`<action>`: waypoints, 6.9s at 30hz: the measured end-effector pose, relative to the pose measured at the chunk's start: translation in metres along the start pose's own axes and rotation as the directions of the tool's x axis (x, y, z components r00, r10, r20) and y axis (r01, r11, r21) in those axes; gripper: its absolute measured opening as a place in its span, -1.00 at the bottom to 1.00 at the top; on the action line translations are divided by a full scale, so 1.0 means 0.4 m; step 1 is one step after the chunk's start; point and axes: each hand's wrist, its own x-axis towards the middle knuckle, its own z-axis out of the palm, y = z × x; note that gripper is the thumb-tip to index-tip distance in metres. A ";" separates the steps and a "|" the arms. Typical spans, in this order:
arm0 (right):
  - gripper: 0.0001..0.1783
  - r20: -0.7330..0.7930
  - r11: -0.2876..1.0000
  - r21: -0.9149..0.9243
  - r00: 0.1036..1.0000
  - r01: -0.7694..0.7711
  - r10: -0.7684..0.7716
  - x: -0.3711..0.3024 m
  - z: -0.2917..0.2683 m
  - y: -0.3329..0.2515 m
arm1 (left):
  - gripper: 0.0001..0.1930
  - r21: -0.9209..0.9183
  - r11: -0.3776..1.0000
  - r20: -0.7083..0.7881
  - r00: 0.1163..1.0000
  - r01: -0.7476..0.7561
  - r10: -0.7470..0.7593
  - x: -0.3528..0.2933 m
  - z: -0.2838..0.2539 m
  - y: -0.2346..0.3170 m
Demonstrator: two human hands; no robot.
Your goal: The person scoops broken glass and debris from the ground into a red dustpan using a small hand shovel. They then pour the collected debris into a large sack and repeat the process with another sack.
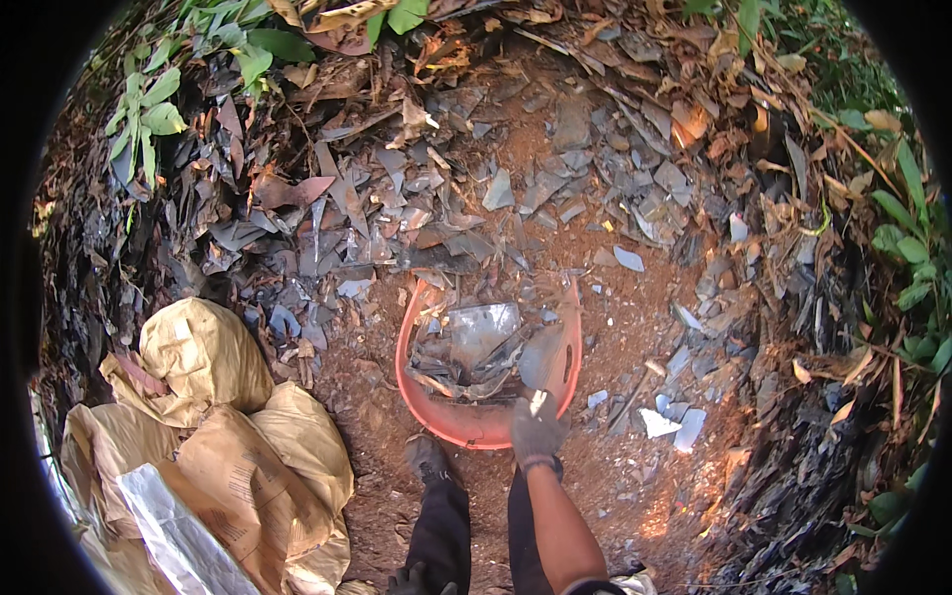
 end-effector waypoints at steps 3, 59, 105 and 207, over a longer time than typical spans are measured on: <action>-0.42 -0.186 0.925 -0.109 0.906 0.364 -0.379 0.042 -0.099 0.058 | -0.14 -0.024 1.000 -0.004 1.000 0.006 -0.006 -0.007 0.003 0.027; -0.45 0.253 0.910 -0.167 0.909 0.380 -0.333 0.290 -0.130 -0.393 | -0.07 0.049 0.971 0.201 0.950 0.235 -0.240 0.031 -0.034 0.129; -0.59 0.440 0.770 -0.321 0.807 0.551 -0.395 0.062 -0.112 -0.167 | -0.11 0.235 0.947 0.151 0.955 0.218 -0.257 0.068 0.003 0.062; -0.47 0.354 0.834 -0.412 0.908 0.367 -0.224 0.442 0.100 -0.378 | -0.08 0.174 0.961 0.194 0.949 0.217 -0.250 0.020 0.014 0.088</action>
